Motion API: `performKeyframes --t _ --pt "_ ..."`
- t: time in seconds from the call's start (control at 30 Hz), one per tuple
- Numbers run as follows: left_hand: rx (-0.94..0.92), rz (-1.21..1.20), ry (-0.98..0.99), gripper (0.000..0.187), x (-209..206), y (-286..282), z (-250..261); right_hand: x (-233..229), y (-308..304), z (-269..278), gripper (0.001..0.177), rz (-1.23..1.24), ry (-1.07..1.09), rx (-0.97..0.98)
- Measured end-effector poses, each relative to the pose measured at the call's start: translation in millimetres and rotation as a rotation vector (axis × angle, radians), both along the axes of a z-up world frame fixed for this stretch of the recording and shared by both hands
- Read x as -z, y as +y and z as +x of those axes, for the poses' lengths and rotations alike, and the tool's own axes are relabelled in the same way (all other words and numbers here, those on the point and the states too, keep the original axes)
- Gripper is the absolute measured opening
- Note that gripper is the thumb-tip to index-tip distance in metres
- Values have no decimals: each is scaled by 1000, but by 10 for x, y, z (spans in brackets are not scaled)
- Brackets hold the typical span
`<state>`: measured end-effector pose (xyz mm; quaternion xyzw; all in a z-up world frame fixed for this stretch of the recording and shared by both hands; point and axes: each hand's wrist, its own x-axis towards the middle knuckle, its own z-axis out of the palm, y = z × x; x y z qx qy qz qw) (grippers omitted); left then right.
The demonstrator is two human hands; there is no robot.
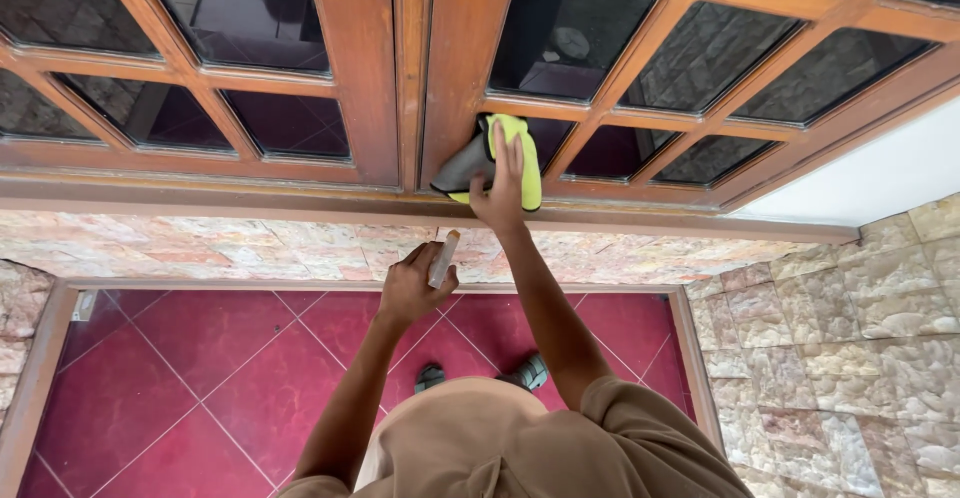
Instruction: The person sprays a cleaning solution onto a wooden-framed glass door and wipes the glass panes with a yellow cloth. They move between different sections of the door, repeatedly spraying and wiping to clean the surface.
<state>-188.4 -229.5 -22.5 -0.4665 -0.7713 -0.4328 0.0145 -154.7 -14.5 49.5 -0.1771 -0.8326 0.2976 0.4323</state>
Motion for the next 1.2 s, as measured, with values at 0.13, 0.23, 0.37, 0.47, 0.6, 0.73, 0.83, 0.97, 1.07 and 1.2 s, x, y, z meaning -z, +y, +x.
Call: performKeyframes --t 0.13,0.23,0.37,0.47,0.6,0.73,0.83,0.97,1.07,1.2 --pt "4 21 3 30 -101 -1 25 228 58 -44 74 94 64 -2" --pt "20 45 -14 30 -96 -17 22 460 -37 94 78 135 -214 -79" --pt "25 40 0 31 -89 -16 20 692 33 127 80 120 -300 -42" --pt "33 46 3 31 -71 44 5 299 68 36 78 75 -159 -22" --pt "77 42 6 31 -103 138 -2 231 182 -28 72 233 -129 30" --pt "120 70 -22 34 -169 191 28 821 175 119 75 295 -255 -1" --pt "134 63 -2 34 -183 202 15 1014 254 357 77 234 -429 -49" --pt "153 21 24 35 -123 270 -96 802 726 480 83 221 -248 153" --pt "184 18 52 35 -163 364 -98 477 822 596 84 263 -159 230" --pt "216 41 86 35 -208 527 -101 978 954 612 87 275 -256 197"
